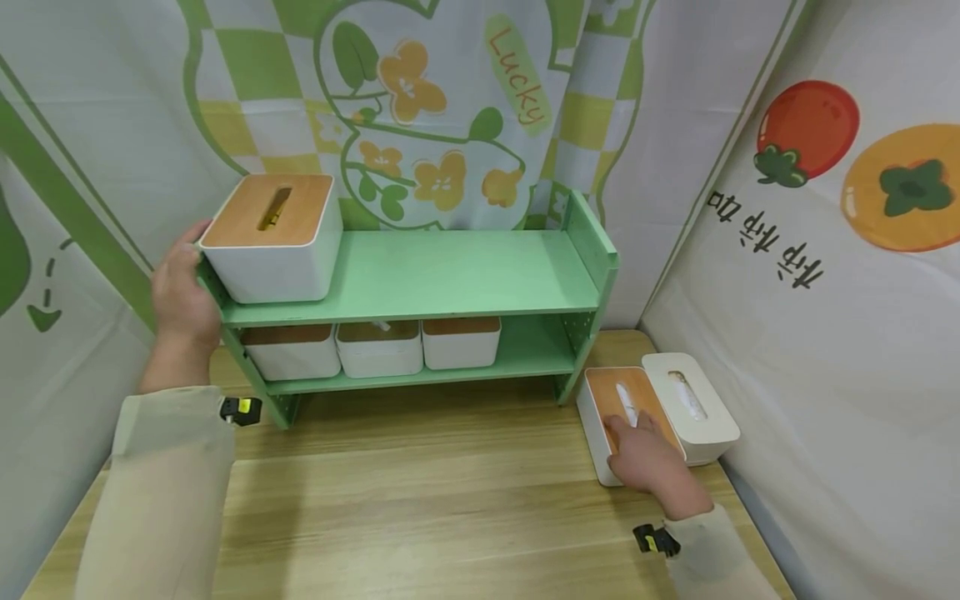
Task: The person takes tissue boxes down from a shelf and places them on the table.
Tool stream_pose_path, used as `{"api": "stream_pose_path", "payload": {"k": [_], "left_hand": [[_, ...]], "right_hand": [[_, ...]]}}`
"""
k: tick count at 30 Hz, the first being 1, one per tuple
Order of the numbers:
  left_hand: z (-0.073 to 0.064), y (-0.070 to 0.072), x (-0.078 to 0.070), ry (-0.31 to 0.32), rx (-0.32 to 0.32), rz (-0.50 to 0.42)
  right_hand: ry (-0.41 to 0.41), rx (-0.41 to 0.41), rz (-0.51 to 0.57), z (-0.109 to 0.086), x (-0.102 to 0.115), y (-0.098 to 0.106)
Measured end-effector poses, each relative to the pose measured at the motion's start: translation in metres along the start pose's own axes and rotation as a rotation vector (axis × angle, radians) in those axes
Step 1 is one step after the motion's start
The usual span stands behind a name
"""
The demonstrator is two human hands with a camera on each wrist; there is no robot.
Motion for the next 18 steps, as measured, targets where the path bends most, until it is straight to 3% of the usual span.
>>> {"api": "stream_pose_path", "payload": {"k": [10, 14, 18], "left_hand": [[0.001, 0.000, 0.003, -0.010, -0.003, 0.005], [0.001, 0.000, 0.003, 0.002, -0.004, 0.002], [0.001, 0.000, 0.003, 0.012, -0.008, -0.018]], "right_hand": [[0.001, -0.011, 0.001, -0.002, 0.002, 0.000], [0.061, -0.053, -0.042, 0.000, 0.010, 0.007], [0.133, -0.095, -0.042, 0.000, 0.031, 0.025]]}}
Point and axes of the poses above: each hand's wrist, its own z-axis towards the middle knuckle, its own y-axis out of the back of the hand, x = y × z, the point moved 1 cm from there along z, towards the middle knuckle, and after that the axes turned 12 degrees about -z, right-handed, at the moved point
